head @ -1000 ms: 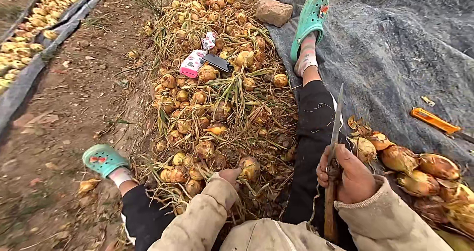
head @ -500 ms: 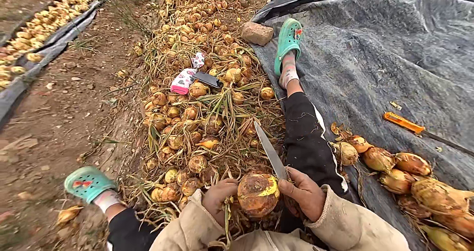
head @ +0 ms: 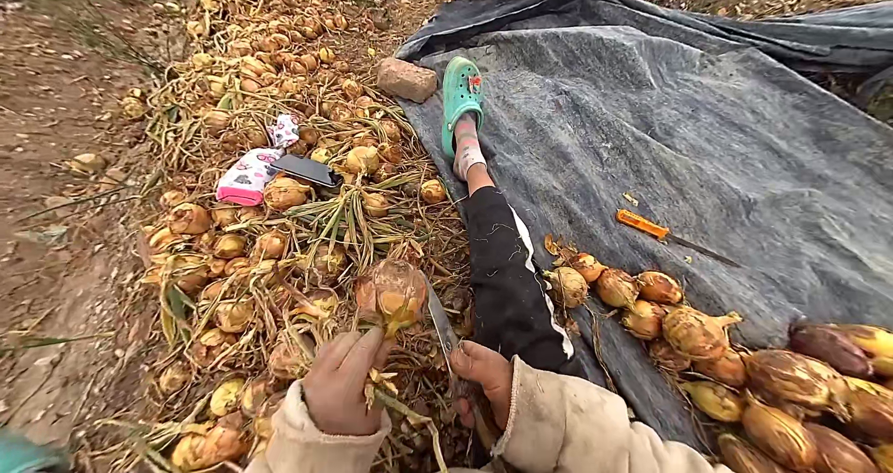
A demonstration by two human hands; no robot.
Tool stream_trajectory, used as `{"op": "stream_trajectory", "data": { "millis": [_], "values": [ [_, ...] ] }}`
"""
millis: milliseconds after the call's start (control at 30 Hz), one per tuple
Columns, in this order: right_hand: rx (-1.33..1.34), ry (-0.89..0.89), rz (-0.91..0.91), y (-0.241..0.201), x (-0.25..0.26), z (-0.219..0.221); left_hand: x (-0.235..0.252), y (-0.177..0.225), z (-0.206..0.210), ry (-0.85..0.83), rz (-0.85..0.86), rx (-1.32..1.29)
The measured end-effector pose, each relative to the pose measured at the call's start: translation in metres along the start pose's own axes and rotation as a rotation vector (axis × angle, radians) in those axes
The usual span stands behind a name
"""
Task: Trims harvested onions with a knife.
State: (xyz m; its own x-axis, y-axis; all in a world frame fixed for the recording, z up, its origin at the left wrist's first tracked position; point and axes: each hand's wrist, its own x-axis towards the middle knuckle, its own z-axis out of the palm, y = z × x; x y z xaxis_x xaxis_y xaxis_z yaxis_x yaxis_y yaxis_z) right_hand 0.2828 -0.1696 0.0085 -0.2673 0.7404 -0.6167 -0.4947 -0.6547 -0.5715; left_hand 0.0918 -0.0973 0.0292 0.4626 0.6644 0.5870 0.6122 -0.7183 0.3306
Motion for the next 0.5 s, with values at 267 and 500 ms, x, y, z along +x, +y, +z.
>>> {"op": "stream_trajectory", "data": {
  "millis": [267, 500],
  "values": [
    [0.473, 0.223, -0.683, 0.023, 0.000, -0.010, -0.009, 0.068, 0.058, -0.142, 0.206, -0.215],
    [0.140, 0.329, -1.065, -0.016, -0.048, -0.068, 0.118, 0.087, 0.057, -0.862, 0.032, -0.207]
  ]
}}
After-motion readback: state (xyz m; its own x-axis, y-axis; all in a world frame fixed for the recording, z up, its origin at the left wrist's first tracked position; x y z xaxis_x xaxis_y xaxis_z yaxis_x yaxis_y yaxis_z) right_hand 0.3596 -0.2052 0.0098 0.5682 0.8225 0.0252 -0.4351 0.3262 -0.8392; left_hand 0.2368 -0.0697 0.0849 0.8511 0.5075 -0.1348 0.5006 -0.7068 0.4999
